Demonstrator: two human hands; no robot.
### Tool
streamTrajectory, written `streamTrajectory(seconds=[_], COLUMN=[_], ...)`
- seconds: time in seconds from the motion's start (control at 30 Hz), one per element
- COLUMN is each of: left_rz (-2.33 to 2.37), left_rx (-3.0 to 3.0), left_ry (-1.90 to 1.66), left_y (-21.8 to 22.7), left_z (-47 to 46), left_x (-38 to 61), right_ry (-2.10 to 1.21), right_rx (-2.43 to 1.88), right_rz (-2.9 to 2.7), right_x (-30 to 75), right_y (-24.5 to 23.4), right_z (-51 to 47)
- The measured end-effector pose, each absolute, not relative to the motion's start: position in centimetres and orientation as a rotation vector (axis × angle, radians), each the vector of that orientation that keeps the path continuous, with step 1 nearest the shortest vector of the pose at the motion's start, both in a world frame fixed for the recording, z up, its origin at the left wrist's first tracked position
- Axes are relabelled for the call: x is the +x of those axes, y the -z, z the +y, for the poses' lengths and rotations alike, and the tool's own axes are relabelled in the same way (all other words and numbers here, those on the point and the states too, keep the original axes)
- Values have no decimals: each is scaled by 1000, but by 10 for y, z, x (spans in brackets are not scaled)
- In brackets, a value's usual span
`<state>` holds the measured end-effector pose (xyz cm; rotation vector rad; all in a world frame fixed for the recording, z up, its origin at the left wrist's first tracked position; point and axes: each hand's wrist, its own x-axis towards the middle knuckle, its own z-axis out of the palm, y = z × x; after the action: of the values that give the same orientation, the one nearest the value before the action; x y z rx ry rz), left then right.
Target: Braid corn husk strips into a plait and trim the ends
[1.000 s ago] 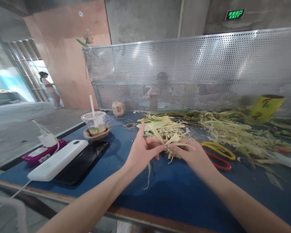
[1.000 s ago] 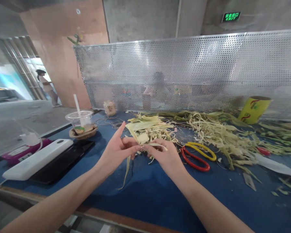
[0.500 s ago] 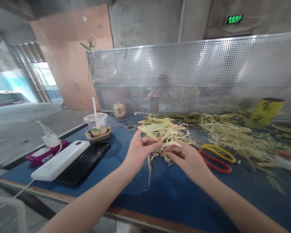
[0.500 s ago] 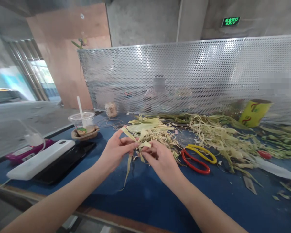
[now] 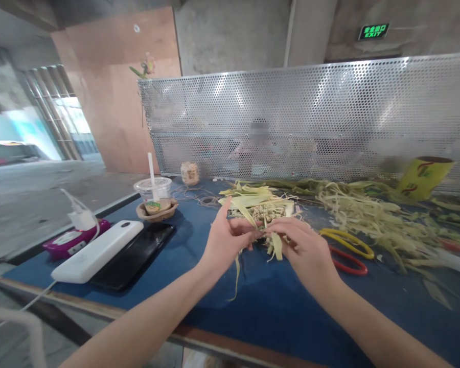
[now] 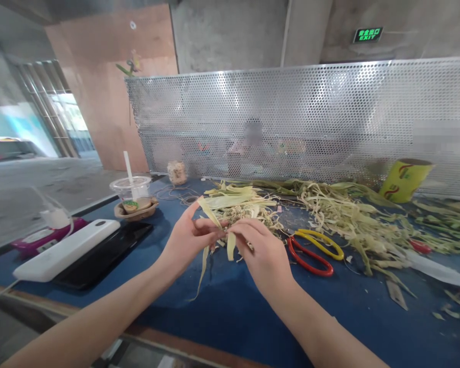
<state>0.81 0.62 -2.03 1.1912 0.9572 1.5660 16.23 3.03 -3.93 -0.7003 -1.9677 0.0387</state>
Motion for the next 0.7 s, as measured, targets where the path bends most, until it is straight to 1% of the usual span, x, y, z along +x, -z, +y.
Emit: streamTrajectory(seconds=[0.2,0.43,0.53,0.7], left_rz=[950,917,924,1008], left_rx=[1135,1190,1262,1270], left_ry=[-1543,-1475,-1457,-1428], left_y=[22,26,26,25], left_z=[9,7,4,3], left_x=[7,9,10,8], right_ry=[14,-225,-362,-319], right_rx=[-543,-868,-909,-932], right_rz=[-1946,-1900,-1866,-1857], right_x=[161,160,159,161], right_y=[40,43,43,40], right_z=[31,36,38,36])
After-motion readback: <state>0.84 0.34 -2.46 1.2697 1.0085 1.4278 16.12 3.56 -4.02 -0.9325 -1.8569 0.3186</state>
